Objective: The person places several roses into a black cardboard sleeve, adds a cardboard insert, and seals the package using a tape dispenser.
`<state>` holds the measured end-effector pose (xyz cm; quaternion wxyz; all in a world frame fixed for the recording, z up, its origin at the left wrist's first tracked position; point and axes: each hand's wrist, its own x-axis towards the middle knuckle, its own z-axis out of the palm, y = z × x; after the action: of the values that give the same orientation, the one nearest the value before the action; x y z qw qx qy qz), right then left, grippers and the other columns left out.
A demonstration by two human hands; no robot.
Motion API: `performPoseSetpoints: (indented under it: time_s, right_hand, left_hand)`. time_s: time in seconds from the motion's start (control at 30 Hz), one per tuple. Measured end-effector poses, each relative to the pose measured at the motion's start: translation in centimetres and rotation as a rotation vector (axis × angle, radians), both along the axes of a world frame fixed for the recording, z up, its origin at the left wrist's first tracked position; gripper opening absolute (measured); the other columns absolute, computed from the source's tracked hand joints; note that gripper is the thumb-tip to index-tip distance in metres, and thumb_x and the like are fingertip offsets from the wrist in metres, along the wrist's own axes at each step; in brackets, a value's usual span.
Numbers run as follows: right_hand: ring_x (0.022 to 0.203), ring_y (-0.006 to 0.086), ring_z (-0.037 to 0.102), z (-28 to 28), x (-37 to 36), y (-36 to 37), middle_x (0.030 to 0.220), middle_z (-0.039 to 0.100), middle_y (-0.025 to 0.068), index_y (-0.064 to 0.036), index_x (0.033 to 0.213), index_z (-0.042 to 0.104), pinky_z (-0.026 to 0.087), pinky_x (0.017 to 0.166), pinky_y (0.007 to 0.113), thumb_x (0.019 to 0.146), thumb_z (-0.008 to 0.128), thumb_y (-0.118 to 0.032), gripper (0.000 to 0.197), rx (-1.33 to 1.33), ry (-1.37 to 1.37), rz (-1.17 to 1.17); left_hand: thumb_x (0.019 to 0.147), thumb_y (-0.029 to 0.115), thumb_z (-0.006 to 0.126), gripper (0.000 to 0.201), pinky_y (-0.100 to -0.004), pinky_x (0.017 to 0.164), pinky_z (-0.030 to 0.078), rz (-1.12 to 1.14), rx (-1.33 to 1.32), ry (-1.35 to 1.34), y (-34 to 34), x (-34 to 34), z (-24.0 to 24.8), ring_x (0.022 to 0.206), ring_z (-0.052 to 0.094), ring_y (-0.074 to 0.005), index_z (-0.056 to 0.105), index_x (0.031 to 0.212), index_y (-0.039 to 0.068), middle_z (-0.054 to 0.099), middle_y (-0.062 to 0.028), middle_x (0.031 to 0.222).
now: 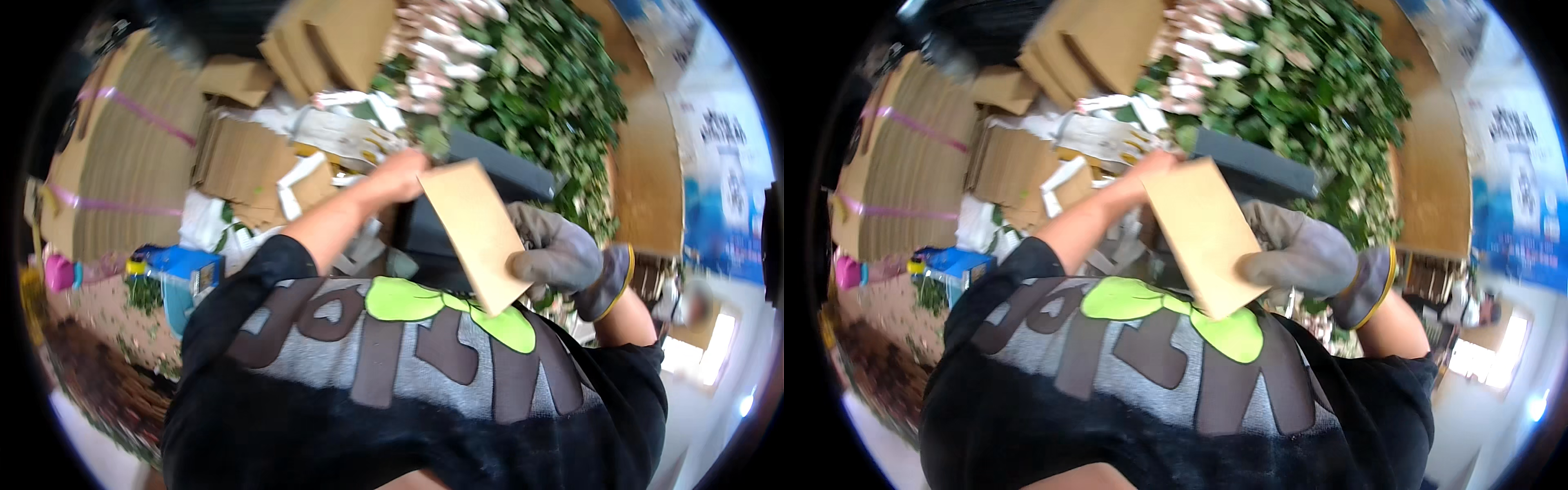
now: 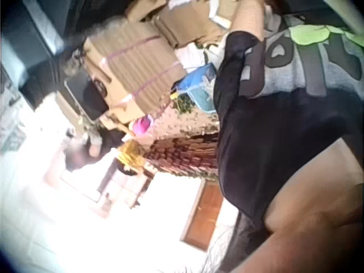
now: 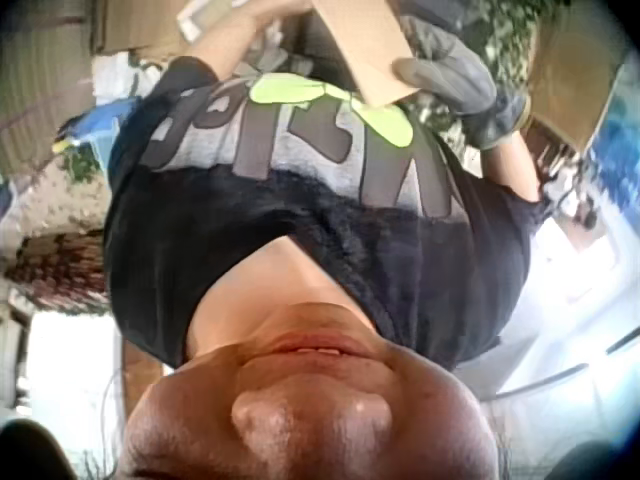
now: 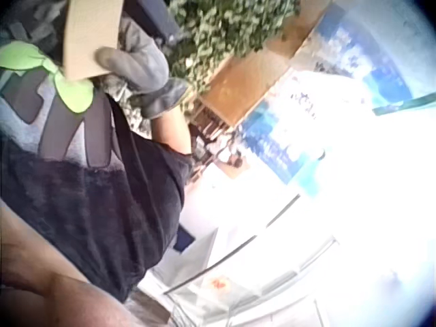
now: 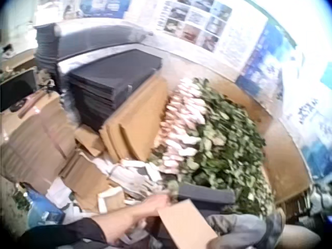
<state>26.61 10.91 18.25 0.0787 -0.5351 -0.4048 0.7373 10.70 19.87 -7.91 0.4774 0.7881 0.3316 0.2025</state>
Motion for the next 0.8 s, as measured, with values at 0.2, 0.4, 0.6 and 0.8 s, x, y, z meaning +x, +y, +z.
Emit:
performPoseSetpoints:
  time_s: [0.2,0.4,0.6,0.8]
  right_hand:
    - [0.059,0.0128,0.062,-9.3,8.5,-2.6,0.077,0.066,0.0059,-0.0021,0.093,0.064,0.049,0.051,0.024,0.081,0.069,-0.031,0.031,0.077,-0.324,-0.131]
    - [0.056,0.0186,0.064,-11.1,3.3,-0.8,0.062,0.065,0.0086,-0.0025,0.076,0.061,0.049,0.053,0.030,0.082,0.064,-0.044,0.042,0.223,-0.741,0.189]
    - [0.055,0.0171,0.066,-12.0,3.8,-1.1,0.062,0.066,0.0092,-0.0023,0.079,0.063,0.051,0.050,0.030,0.084,0.063,-0.039,0.037,0.246,-0.661,0.181]
    - [0.067,0.0193,0.068,-13.2,4.3,-1.1,0.076,0.069,0.0101,-0.0071,0.086,0.065,0.053,0.056,0.032,0.083,0.062,-0.034,0.027,0.418,-0.673,0.363]
  left_hand:
    - [0.090,0.033,0.058,0.039,-0.0453,0.071,0.048,-0.069,-0.030,0.295,2.0,0.8,4.7,0.079,0.061,-0.0423,0.063,0.083,-0.005,0.063,-0.0267,0.078]
    - [0.092,0.024,0.057,0.030,-0.0391,0.079,0.047,-0.042,-0.004,0.158,2.1,0.4,1.4,0.089,0.063,-0.0300,0.061,0.107,-0.002,0.066,-0.0227,0.096]
    - [0.092,0.035,0.056,0.039,-0.0418,0.072,0.049,0.012,0.102,0.531,0.4,-0.4,6.1,0.079,0.062,-0.0389,0.066,0.088,-0.002,0.064,-0.0233,0.081]
    - [0.074,0.025,0.075,0.048,-0.0389,0.089,0.046,-0.301,0.107,-0.023,-3.8,0.0,10.9,0.103,0.056,-0.0310,0.059,0.113,0.002,0.057,-0.0155,0.116]
